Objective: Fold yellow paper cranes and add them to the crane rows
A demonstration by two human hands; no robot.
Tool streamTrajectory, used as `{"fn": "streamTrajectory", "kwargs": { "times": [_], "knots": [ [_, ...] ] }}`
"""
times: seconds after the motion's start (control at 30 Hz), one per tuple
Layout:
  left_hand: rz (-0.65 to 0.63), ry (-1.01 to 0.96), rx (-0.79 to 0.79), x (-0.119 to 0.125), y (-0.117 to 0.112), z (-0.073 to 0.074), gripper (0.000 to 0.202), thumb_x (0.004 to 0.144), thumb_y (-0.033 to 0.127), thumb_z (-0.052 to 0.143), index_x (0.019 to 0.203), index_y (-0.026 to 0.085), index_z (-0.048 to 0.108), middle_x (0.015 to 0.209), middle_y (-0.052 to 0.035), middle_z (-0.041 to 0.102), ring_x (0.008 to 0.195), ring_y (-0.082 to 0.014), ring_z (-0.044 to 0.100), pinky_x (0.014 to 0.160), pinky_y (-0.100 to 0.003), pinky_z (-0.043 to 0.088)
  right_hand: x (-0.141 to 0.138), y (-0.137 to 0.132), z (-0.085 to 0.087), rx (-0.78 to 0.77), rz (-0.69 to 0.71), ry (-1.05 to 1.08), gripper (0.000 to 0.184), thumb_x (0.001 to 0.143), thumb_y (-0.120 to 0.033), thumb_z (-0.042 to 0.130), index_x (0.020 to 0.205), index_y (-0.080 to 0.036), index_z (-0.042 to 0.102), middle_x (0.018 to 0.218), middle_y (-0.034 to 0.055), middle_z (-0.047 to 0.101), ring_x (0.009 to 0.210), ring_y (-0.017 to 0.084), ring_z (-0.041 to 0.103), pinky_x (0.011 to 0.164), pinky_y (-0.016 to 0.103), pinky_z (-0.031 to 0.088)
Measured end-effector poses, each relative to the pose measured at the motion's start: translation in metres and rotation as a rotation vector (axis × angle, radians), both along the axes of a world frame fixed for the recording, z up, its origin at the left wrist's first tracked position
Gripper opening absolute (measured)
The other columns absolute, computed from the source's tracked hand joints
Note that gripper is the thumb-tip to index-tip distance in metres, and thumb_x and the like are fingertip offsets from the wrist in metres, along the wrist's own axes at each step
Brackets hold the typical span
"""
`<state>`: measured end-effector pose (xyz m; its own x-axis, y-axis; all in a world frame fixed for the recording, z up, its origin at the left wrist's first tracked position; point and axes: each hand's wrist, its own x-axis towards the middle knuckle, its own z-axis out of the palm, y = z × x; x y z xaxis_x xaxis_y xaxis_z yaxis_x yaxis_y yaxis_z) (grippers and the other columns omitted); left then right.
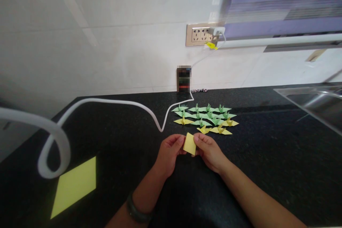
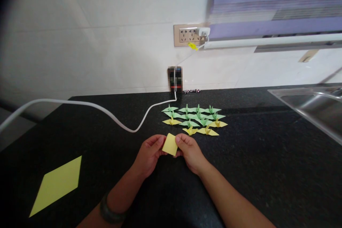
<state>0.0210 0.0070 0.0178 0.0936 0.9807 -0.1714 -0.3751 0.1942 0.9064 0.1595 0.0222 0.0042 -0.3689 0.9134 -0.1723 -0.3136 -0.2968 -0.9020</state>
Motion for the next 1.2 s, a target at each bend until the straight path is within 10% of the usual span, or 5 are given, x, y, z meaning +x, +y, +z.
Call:
{"fn": "streamTrajectory", "kwargs": {
  "times": [1.2],
  "knots": [
    [0.107, 0.620, 0.186, -0.006, 0.001, -0.005, 0.018, 0.072, 0.027, 0.050, 0.079, 0.015, 0.061, 0.073, -0.0043, 0.064, 0.066, -0.0142, 0.058, 0.060, -0.024, 0.045, -0.001, -0.001, -0.008, 0.057, 0.063, -0.094, 0.025, 0.079, -0.039, 0.046, 0.069, -0.016, 0.048, 0.057, -0.0022, 0.047, 0.048, 0.008, 0.042, 0.046, 0.020, 0.035]
  ]
}}
